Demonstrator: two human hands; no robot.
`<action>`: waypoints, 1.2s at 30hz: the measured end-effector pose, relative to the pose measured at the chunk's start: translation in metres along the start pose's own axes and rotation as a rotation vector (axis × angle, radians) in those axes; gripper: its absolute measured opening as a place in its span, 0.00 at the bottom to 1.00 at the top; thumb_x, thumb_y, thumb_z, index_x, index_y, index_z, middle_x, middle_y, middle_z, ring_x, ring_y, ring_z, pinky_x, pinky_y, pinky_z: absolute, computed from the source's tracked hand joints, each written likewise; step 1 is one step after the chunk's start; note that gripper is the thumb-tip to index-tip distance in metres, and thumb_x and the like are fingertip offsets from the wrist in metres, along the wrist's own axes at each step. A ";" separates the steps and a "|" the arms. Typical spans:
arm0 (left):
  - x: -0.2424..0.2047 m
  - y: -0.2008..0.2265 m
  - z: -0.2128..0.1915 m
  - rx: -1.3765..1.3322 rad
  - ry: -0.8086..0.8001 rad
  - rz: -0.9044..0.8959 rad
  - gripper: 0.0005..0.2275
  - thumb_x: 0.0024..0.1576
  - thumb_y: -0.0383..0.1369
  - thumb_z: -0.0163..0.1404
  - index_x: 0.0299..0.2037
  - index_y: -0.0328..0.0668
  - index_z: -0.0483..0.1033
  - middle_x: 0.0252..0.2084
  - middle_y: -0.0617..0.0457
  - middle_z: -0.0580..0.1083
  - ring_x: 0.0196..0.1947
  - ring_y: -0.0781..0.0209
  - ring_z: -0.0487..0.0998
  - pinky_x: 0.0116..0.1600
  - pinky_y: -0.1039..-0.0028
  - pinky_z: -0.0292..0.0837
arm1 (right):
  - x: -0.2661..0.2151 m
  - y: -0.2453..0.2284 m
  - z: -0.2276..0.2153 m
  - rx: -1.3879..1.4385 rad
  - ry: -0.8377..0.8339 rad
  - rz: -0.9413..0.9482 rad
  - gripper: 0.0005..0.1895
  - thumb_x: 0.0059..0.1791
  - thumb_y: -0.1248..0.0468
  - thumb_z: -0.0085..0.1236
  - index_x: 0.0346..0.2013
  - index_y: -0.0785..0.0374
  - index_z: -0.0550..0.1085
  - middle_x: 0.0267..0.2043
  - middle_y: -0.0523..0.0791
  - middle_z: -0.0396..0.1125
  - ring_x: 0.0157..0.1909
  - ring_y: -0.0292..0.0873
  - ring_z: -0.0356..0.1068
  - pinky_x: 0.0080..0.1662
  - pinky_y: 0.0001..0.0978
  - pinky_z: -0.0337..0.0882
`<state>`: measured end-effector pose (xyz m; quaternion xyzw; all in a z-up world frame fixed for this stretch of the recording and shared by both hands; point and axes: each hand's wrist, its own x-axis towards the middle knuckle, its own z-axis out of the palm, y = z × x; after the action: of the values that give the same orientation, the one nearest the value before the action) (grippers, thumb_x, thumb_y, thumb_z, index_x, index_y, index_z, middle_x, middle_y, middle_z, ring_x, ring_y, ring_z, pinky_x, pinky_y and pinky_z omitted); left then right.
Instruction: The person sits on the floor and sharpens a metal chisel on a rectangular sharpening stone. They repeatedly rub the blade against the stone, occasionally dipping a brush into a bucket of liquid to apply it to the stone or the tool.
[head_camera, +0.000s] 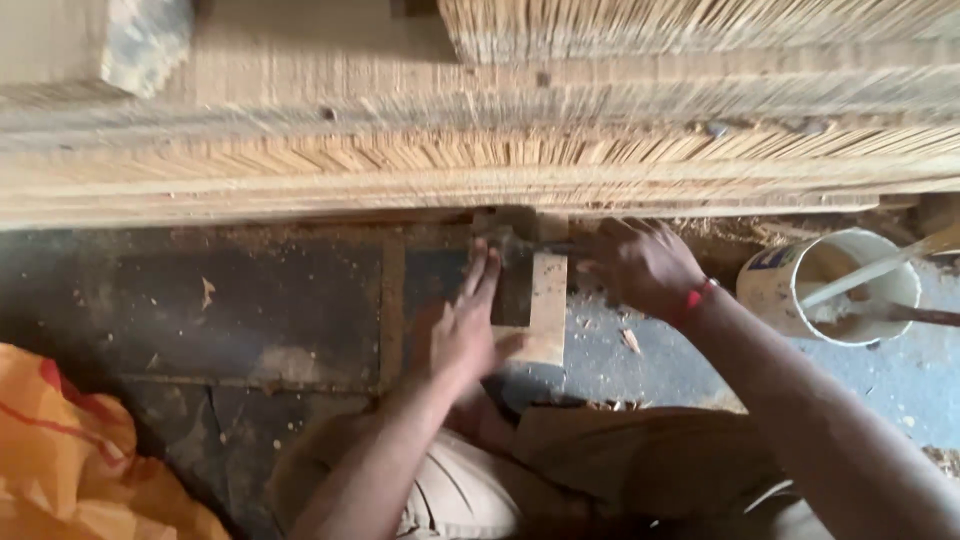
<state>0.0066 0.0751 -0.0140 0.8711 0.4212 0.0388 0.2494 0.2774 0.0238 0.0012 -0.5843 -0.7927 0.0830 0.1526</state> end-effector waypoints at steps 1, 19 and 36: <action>0.011 -0.005 0.001 0.014 0.181 0.132 0.59 0.39 0.55 0.66 0.75 0.38 0.39 0.77 0.40 0.41 0.56 0.33 0.75 0.46 0.61 0.80 | 0.009 0.001 -0.005 -0.006 -0.031 0.035 0.19 0.50 0.55 0.58 0.54 0.56 0.76 0.40 0.49 0.73 0.39 0.50 0.75 0.38 0.45 0.77; -0.004 0.032 -0.012 0.070 0.126 0.123 0.58 0.42 0.34 0.62 0.79 0.45 0.28 0.81 0.38 0.38 0.59 0.36 0.77 0.23 0.87 0.75 | -0.019 -0.011 -0.018 0.026 0.081 0.181 0.19 0.43 0.57 0.63 0.42 0.66 0.75 0.38 0.52 0.70 0.36 0.53 0.73 0.33 0.43 0.76; -0.060 0.037 -0.011 0.014 -0.384 -0.096 0.61 0.44 0.59 0.64 0.76 0.49 0.26 0.82 0.50 0.31 0.55 0.42 0.75 0.56 0.55 0.74 | -0.059 -0.033 -0.017 0.198 -0.177 0.241 0.27 0.46 0.47 0.57 0.58 0.52 0.77 0.37 0.48 0.75 0.31 0.53 0.75 0.31 0.47 0.76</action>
<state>-0.0083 0.0155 0.0214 0.8430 0.4074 -0.1427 0.3208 0.2694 -0.0433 0.0187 -0.6476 -0.7153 0.2295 0.1278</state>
